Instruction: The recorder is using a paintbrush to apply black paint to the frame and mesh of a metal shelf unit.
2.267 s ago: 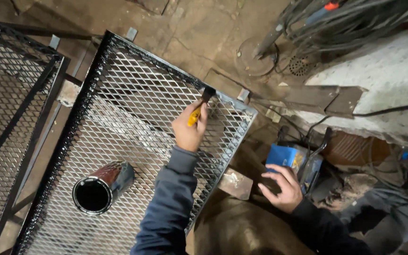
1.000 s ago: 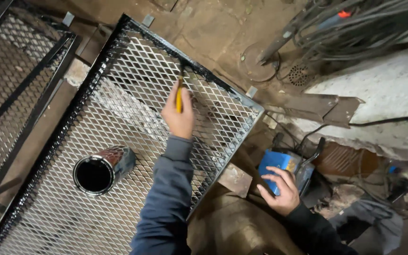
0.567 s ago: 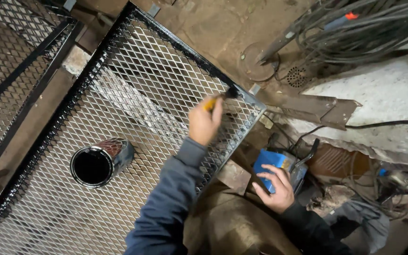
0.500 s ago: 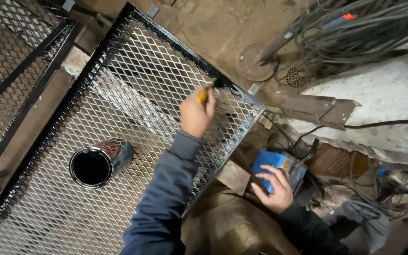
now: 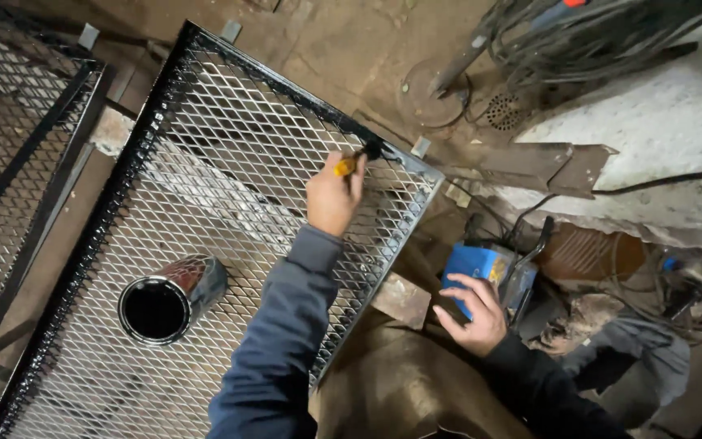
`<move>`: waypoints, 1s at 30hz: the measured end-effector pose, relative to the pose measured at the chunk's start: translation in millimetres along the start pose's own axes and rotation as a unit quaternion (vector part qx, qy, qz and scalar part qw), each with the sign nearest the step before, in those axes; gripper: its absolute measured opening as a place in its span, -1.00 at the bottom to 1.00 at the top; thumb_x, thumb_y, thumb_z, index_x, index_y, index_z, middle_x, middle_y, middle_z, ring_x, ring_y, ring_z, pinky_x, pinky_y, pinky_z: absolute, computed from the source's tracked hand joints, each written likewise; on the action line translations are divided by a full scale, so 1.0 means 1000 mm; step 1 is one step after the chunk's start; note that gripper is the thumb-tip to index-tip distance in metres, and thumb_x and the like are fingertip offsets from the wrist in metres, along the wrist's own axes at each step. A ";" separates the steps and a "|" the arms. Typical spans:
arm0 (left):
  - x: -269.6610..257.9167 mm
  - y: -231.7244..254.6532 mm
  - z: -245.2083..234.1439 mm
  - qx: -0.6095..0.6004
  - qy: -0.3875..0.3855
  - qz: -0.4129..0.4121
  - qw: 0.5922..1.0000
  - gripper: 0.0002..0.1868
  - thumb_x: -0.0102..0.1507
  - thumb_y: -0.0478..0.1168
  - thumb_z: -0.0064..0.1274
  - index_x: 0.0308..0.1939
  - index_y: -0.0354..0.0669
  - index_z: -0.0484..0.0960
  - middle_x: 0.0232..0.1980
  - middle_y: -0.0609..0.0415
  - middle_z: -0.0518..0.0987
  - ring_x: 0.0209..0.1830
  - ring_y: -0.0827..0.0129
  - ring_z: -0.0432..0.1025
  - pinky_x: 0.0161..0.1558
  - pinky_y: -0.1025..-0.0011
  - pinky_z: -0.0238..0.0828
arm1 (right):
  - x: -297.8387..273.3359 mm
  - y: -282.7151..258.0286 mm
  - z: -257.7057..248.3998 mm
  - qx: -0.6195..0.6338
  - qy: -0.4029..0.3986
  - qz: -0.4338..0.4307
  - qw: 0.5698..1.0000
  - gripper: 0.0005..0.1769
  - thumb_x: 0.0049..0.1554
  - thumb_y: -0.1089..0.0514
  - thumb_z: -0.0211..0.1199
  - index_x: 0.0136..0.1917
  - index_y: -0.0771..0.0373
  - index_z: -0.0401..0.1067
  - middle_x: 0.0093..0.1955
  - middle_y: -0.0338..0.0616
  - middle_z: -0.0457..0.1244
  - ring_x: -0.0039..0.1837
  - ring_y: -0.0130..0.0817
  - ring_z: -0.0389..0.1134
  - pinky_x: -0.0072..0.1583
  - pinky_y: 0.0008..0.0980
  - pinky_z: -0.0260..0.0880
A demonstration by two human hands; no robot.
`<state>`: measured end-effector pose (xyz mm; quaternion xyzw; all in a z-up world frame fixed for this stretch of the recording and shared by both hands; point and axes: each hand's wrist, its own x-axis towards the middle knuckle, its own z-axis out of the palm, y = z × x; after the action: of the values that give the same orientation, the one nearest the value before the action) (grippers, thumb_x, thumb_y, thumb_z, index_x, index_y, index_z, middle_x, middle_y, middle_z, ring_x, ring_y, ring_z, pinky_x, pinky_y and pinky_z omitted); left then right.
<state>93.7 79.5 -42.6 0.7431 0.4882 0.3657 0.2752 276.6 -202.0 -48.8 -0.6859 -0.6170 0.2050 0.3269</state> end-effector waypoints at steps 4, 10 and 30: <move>0.013 0.003 -0.009 -0.055 0.056 -0.036 0.996 -0.81 0.35 -0.15 0.18 -0.13 -0.21 0.60 -0.36 -0.09 0.65 -0.44 0.10 0.60 -0.38 0.31 0.51 | 0.007 0.002 -0.001 0.001 0.005 -0.005 1.000 -0.65 -0.08 0.10 0.51 -0.03 0.19 0.53 0.24 -0.04 0.31 0.20 -0.03 0.34 0.24 -0.15 0.33; 0.019 -0.033 0.007 -0.008 0.091 -0.065 0.994 -0.72 0.35 -0.11 0.24 -0.26 -0.25 0.57 -0.39 -0.09 0.64 -0.46 0.13 0.58 -0.37 0.32 0.47 | 0.004 0.000 0.004 0.004 -0.010 -0.016 1.000 -0.66 -0.07 0.12 0.50 -0.02 0.19 0.53 0.24 -0.04 0.31 0.19 -0.05 0.35 0.24 -0.16 0.34; 0.082 0.004 0.004 0.026 -0.079 0.121 0.989 -0.70 0.33 -0.09 0.21 -0.21 -0.26 0.52 -0.41 -0.20 0.60 -0.40 -0.15 0.52 -0.40 0.06 0.42 | 0.014 0.000 0.000 0.004 -0.020 -0.027 0.999 -0.65 -0.09 0.12 0.51 -0.02 0.18 0.53 0.23 -0.05 0.31 0.19 -0.06 0.33 0.24 -0.16 0.32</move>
<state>119.9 153.7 -18.7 0.8303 0.3807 0.3234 0.2470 278.6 -188.5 -47.5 -0.6634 -0.6408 0.2126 0.3226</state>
